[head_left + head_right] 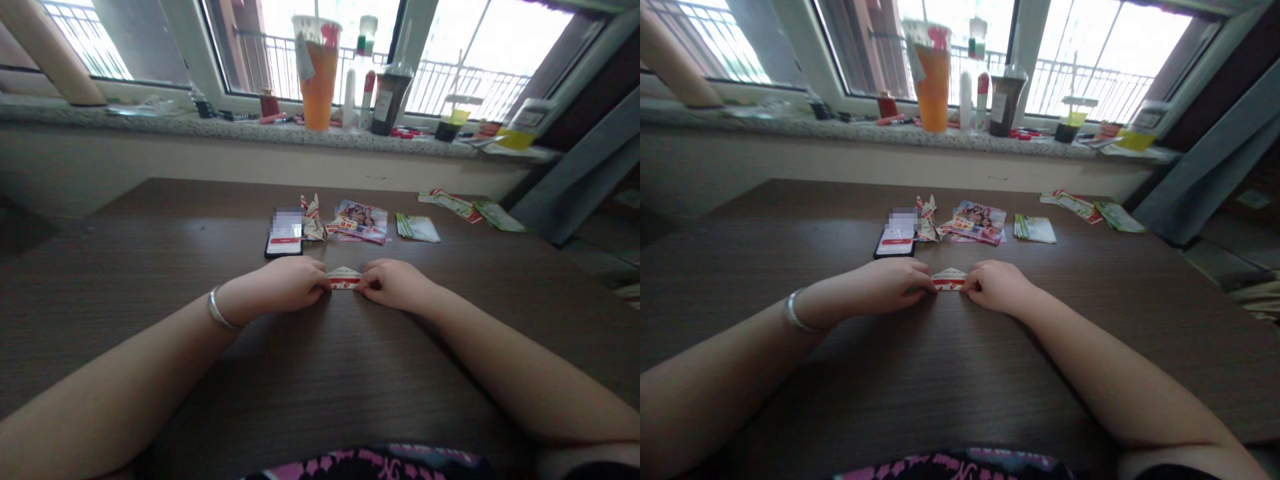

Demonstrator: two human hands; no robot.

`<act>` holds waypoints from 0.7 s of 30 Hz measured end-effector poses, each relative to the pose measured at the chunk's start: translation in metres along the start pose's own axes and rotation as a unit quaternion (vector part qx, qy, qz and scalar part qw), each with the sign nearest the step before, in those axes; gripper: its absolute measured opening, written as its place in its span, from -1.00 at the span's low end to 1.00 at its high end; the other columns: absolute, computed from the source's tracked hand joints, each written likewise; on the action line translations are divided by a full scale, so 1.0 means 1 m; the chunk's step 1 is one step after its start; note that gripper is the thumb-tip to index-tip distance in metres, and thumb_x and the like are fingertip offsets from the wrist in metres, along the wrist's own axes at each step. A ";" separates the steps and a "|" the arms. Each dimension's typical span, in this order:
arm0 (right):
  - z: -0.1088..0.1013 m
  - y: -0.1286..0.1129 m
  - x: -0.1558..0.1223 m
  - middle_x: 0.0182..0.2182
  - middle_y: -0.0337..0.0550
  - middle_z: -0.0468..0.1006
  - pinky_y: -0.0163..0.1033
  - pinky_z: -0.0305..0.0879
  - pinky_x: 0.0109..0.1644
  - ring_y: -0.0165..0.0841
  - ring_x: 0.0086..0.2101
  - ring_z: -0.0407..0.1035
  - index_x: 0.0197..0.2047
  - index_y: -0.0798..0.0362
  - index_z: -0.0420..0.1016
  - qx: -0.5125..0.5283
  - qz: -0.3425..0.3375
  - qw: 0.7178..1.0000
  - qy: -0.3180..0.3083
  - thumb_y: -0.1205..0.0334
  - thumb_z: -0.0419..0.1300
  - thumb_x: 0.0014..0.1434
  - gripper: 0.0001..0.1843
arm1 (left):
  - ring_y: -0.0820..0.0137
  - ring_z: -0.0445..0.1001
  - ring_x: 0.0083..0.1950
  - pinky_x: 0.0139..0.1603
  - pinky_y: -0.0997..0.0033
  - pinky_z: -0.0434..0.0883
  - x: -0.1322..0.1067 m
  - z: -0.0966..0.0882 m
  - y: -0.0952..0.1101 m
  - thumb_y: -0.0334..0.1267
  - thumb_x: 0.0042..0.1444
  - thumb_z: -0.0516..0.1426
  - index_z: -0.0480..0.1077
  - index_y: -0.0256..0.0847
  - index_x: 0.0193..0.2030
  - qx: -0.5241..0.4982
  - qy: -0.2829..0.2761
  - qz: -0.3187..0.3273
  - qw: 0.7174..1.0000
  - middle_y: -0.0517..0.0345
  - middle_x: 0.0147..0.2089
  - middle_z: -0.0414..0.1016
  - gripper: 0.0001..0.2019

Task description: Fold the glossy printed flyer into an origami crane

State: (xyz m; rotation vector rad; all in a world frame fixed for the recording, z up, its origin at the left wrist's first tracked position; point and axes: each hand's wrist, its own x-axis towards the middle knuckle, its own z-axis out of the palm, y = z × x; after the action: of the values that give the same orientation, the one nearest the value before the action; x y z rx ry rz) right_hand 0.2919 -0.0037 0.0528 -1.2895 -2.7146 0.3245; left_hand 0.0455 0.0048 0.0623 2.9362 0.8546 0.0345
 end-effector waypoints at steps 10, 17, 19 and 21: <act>0.012 0.037 0.008 -0.35 -0.15 0.53 -0.29 0.25 -0.23 -0.38 -0.33 0.37 -0.14 0.01 0.65 0.238 -0.071 0.967 -0.047 0.18 0.23 0.16 -0.77 | 0.32 0.47 -0.21 -0.18 0.37 0.38 0.002 -0.006 0.011 -0.29 0.21 0.07 0.53 -0.15 -0.06 0.039 -0.014 0.013 0.999 0.06 -0.24 0.49 -0.75; 0.009 0.033 0.006 -0.39 -0.17 0.50 -0.33 0.20 -0.31 -0.42 -0.39 0.33 -0.18 0.04 0.64 0.222 -0.071 0.972 -0.033 0.21 0.22 0.16 -0.79 | 0.33 0.46 -0.18 -0.12 0.37 0.39 -0.001 -0.003 0.009 -0.30 0.22 0.06 0.55 -0.15 -0.14 0.033 0.007 0.017 0.999 0.05 -0.22 0.50 -0.77; 0.007 0.029 0.005 -0.41 -0.20 0.49 -0.34 0.20 -0.31 -0.44 -0.41 0.33 -0.19 0.05 0.64 0.199 -0.079 0.977 -0.021 0.26 0.21 0.16 -0.80 | 0.34 0.46 -0.17 -0.10 0.38 0.40 -0.002 -0.001 0.009 -0.29 0.22 0.06 0.55 -0.17 -0.16 0.028 0.025 0.018 0.999 0.04 -0.18 0.50 -0.78; 0.006 0.025 0.003 -0.42 -0.22 0.47 -0.35 0.20 -0.32 -0.46 -0.43 0.32 -0.22 0.05 0.63 0.168 -0.085 0.982 -0.002 0.31 0.20 0.14 -0.82 | 0.34 0.46 -0.16 -0.08 0.38 0.40 -0.001 0.003 0.011 -0.28 0.21 0.08 0.54 -0.20 -0.20 0.025 0.059 0.008 0.998 0.03 -0.16 0.50 -0.81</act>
State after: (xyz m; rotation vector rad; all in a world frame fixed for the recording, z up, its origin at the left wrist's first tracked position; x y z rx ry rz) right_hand 0.3076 0.0126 0.0413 -0.9598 -2.6021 0.7282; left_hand 0.0502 -0.0054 0.0604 3.0144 0.8586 0.1926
